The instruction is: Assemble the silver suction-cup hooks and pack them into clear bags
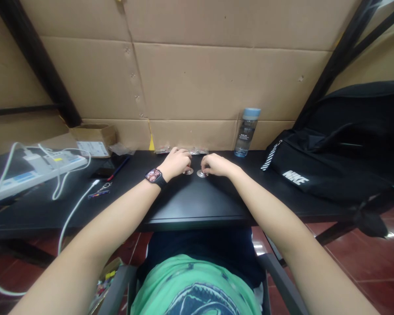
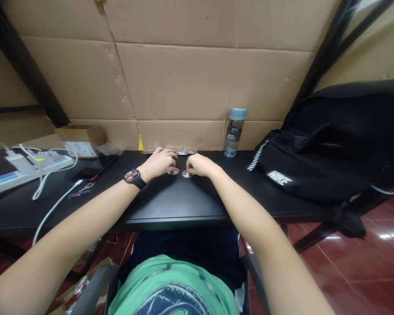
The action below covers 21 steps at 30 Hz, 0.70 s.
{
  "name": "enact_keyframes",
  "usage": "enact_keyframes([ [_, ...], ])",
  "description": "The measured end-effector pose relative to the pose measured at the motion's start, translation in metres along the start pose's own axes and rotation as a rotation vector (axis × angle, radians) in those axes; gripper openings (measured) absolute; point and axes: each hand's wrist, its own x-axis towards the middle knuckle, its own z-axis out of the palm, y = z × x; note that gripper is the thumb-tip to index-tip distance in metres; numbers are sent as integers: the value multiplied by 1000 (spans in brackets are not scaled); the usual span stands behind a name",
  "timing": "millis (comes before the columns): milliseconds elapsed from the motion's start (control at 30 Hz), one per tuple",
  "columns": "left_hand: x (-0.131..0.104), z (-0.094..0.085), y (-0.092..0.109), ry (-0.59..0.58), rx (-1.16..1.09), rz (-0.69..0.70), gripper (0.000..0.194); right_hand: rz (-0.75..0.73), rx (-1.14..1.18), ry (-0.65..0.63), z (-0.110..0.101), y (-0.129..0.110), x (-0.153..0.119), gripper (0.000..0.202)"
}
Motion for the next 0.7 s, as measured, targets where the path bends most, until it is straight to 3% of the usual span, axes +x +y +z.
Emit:
enact_keyframes([
  [167, -1, -1, 1, 15, -85, -38, 13, 7, 18, 27, 2, -2, -1, 11],
  [300, 1, 2, 2, 80, -194, -148, 12, 5, 62, 96, 1, -4, -1, 14],
  [533, 13, 14, -10, 256, -450, -495, 24, 48, 236, 444, -5, -4, 4, 10],
  [633, 17, 19, -9, 303, -573, -508, 27, 81, 325, 573, -4, -3, 7, 11],
  [700, 19, 21, -6, 322, -649, -481, 27, 70, 392, 594, -1, -5, 8, 8],
])
